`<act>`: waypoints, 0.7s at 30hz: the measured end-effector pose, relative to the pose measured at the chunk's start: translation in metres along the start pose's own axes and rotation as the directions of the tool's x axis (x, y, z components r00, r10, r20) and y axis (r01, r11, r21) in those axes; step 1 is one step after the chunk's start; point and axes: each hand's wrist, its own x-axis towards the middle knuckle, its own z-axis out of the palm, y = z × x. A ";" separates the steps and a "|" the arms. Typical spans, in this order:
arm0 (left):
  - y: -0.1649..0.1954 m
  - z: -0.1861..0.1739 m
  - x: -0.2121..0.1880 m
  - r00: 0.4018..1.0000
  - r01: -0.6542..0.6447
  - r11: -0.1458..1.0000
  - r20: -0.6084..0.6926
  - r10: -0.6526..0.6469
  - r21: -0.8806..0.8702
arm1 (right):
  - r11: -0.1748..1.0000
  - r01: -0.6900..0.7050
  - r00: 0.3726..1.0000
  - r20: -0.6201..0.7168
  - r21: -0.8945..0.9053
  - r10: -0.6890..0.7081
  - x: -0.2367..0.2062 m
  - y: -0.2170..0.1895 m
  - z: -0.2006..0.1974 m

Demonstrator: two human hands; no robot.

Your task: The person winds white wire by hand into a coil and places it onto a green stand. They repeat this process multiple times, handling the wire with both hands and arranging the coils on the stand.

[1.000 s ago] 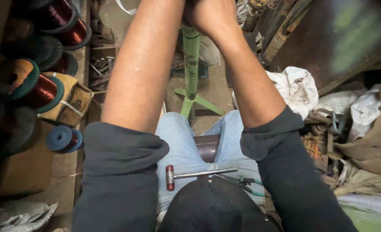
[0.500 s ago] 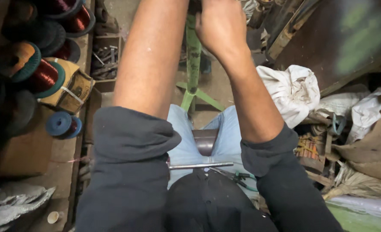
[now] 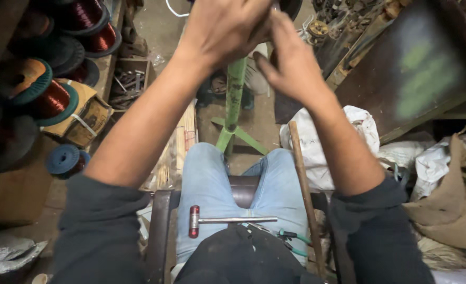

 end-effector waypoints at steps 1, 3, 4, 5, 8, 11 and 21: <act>0.002 -0.010 -0.009 0.998 -0.061 0.998 0.001 0.061 0.027 | 1.000 0.006 0.998 0.065 -0.019 -0.005 0.002 0.006 -0.004; -0.004 -0.022 -0.021 0.985 -0.164 0.985 0.069 0.160 0.050 | 0.998 0.025 0.982 0.189 -0.055 -0.014 0.010 0.019 -0.015; -0.012 -0.024 -0.022 0.970 -0.208 0.977 0.134 0.201 0.044 | 0.987 0.059 0.970 0.241 -0.146 -0.022 0.015 0.024 -0.017; -0.020 -0.022 -0.022 0.950 -0.253 0.967 0.197 0.241 0.034 | 0.967 0.096 0.956 0.291 -0.237 -0.024 0.020 0.028 -0.019; -0.044 -0.004 -0.016 0.882 -0.308 0.951 0.380 0.279 0.017 | 0.898 0.222 0.922 0.382 -0.380 -0.066 0.032 0.041 -0.021; -0.060 0.014 -0.009 0.800 -0.476 0.877 0.380 0.464 -0.069 | 0.843 0.325 0.916 0.364 -0.429 -0.169 0.032 0.049 -0.016; -0.056 0.032 -0.026 0.873 -0.336 0.931 0.324 0.365 -0.145 | 0.763 0.244 0.957 0.275 -0.598 -0.091 0.018 0.045 0.013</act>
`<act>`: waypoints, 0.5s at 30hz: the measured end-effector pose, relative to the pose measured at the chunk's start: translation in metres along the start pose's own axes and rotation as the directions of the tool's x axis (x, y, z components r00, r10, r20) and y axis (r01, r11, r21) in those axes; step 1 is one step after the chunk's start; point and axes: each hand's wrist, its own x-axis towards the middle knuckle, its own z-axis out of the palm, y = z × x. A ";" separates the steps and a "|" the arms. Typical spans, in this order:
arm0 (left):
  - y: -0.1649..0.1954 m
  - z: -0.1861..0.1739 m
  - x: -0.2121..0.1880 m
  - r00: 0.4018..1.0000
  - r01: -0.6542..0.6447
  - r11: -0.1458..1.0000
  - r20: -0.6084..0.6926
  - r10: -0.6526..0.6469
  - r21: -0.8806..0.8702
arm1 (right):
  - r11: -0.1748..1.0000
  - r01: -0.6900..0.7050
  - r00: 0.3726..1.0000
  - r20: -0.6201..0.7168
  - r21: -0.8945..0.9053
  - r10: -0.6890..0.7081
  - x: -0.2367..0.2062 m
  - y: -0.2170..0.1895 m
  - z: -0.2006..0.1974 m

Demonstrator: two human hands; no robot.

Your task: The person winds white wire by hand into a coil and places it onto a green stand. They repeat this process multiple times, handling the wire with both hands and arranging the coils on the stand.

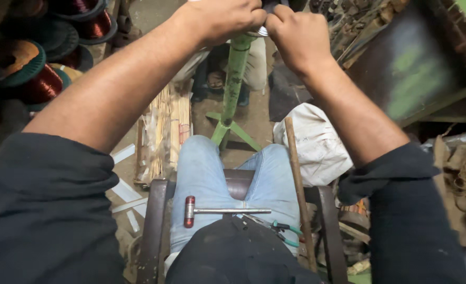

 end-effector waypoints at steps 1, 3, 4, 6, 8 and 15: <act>0.000 0.001 0.000 1.000 0.012 1.000 -0.005 -0.012 -0.018 | 0.999 -0.037 0.999 -0.033 0.017 0.038 -0.002 -0.005 0.000; -0.001 0.002 0.003 0.995 0.078 0.996 0.062 -0.075 -0.044 | 0.994 -0.102 0.989 -0.099 0.048 0.106 -0.007 -0.013 -0.001; 0.000 0.002 0.003 0.983 0.134 0.990 0.137 -0.126 -0.053 | 0.990 -0.108 0.990 -0.077 0.090 0.115 -0.009 -0.014 -0.002; 0.007 0.003 0.004 0.981 0.165 0.986 0.109 -0.161 -0.031 | 0.978 -0.128 0.990 -0.031 0.164 0.135 -0.014 -0.013 -0.008; 0.020 0.002 0.008 0.987 0.129 0.991 -0.097 -0.124 0.042 | 0.944 -0.063 0.985 -0.131 0.323 0.110 -0.025 -0.010 -0.020; 0.090 0.020 0.066 0.784 0.620 0.730 -0.199 -0.588 0.286 | 0.966 0.093 0.993 -0.092 0.243 -0.072 -0.007 0.024 -0.042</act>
